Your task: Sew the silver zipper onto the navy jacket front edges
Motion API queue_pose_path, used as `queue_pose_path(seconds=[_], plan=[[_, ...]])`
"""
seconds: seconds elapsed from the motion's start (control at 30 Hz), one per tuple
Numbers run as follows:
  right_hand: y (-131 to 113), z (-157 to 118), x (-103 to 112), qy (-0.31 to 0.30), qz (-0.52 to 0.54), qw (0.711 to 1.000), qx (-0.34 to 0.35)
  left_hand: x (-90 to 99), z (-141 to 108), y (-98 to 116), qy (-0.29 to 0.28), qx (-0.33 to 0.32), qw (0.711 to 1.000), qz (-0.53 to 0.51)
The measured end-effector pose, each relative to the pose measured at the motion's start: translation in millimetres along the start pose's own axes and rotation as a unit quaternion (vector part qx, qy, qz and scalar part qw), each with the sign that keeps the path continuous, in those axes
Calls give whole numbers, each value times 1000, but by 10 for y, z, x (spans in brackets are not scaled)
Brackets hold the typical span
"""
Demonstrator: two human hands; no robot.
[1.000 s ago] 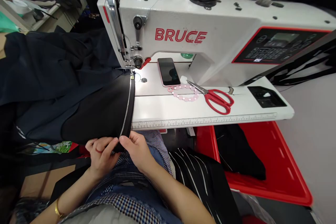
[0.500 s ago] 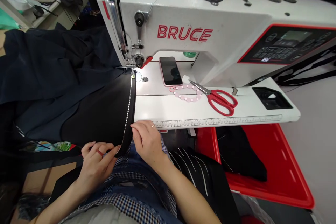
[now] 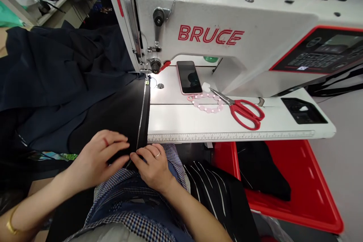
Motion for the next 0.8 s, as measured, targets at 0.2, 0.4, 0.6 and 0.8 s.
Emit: queue_pose_path(seconds=[0.2,0.4,0.6,0.8], plan=[[-25,20,36,15,-15,1000,-11,-182,571,-227,-42,3,988,149],[-35,-25,16,23,-4,1000,-17,-383,631,-67,-81,-71,962,250],[-4,-59,-3,27,1,999,-19,-163,579,-184,-75,-37,951,299],[4,-53,27,28,18,999,-13,705,-325,-616,118,317,897,284]])
Point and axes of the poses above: each hand's wrist, its own z-axis towards the middle knuckle, its own x-axis out of the back of the hand, y = z × x, the point moved 6 cm from there along z, towards the middle knuckle, and after that the axes turned 11 degrees about x, right-handed, at the moved point
